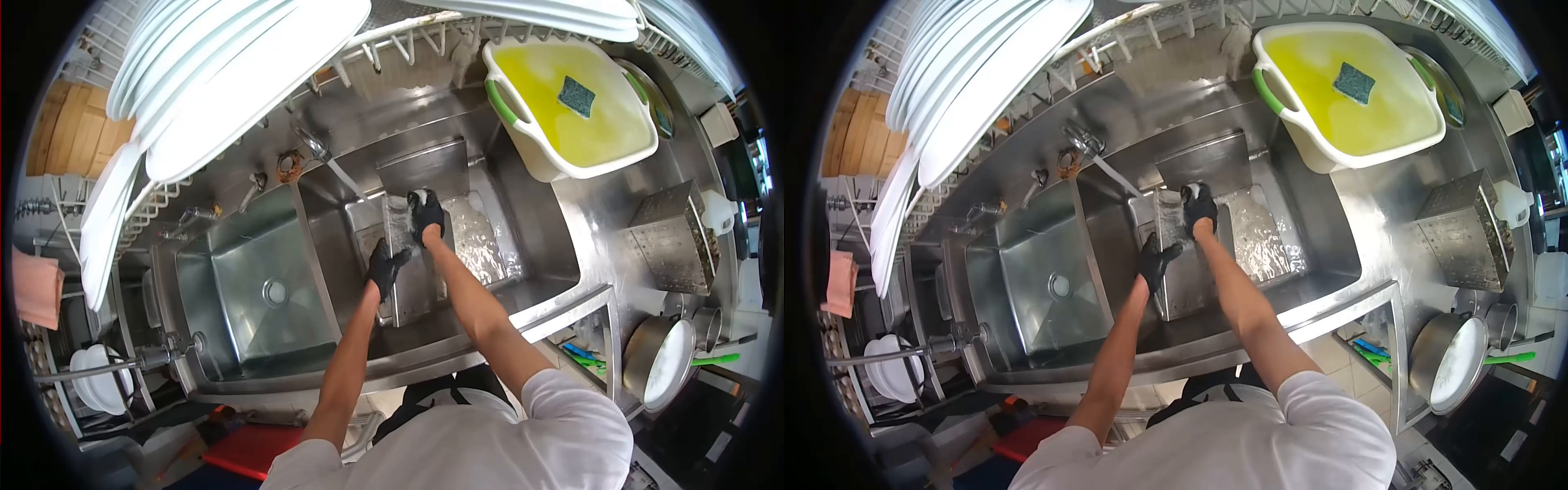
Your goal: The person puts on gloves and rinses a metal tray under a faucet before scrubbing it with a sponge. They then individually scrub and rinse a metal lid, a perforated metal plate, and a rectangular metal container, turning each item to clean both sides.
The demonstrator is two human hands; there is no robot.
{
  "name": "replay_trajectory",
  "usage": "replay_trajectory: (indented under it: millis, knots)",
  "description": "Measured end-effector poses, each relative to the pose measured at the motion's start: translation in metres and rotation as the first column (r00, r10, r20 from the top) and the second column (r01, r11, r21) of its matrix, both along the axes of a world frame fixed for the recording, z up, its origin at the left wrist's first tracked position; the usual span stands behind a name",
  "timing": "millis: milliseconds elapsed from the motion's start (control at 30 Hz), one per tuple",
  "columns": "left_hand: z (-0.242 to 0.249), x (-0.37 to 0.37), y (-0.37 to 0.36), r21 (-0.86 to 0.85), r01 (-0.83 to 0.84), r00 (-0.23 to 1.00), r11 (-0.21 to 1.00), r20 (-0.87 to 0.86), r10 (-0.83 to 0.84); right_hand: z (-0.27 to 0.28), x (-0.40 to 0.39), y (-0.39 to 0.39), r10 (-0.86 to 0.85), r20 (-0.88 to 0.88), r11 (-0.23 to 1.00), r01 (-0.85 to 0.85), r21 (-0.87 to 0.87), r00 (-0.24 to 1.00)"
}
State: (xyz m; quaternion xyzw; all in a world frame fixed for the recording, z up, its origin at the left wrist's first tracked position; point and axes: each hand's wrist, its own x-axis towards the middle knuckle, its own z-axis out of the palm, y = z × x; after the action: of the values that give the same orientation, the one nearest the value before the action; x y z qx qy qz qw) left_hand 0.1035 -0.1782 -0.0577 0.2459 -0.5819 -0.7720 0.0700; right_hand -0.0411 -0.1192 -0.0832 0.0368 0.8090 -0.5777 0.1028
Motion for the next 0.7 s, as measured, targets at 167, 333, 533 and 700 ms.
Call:
replay_trajectory:
  millis: [167, 333, 533, 700]
  knots:
    - [0.026, 0.001, -0.007, -0.071, 0.033, 0.994, 0.997, 0.104, -0.026, -0.042, 0.018, 0.013, 0.158, -0.145, 0.958, -0.116, 0.264, 0.977]
    - [0.008, -0.001, -0.017, -0.297, 0.087, 0.995, 0.951, 0.075, -0.068, -0.046, 0.021, 0.028, 0.294, -0.279, 0.942, -0.226, 0.249, 0.914]
    - [0.004, -0.034, -0.030, -0.119, 0.006, 1.000, 0.993, 0.019, -0.003, -0.032, 0.121, 0.043, 0.359, -0.362, 0.930, -0.296, 0.218, 0.860]
    - [0.020, -0.025, -0.016, 0.109, -0.024, 1.000, 0.994, 0.007, 0.023, -0.037, 0.104, 0.058, 0.166, 0.080, 0.893, -0.184, 0.411, 0.983]
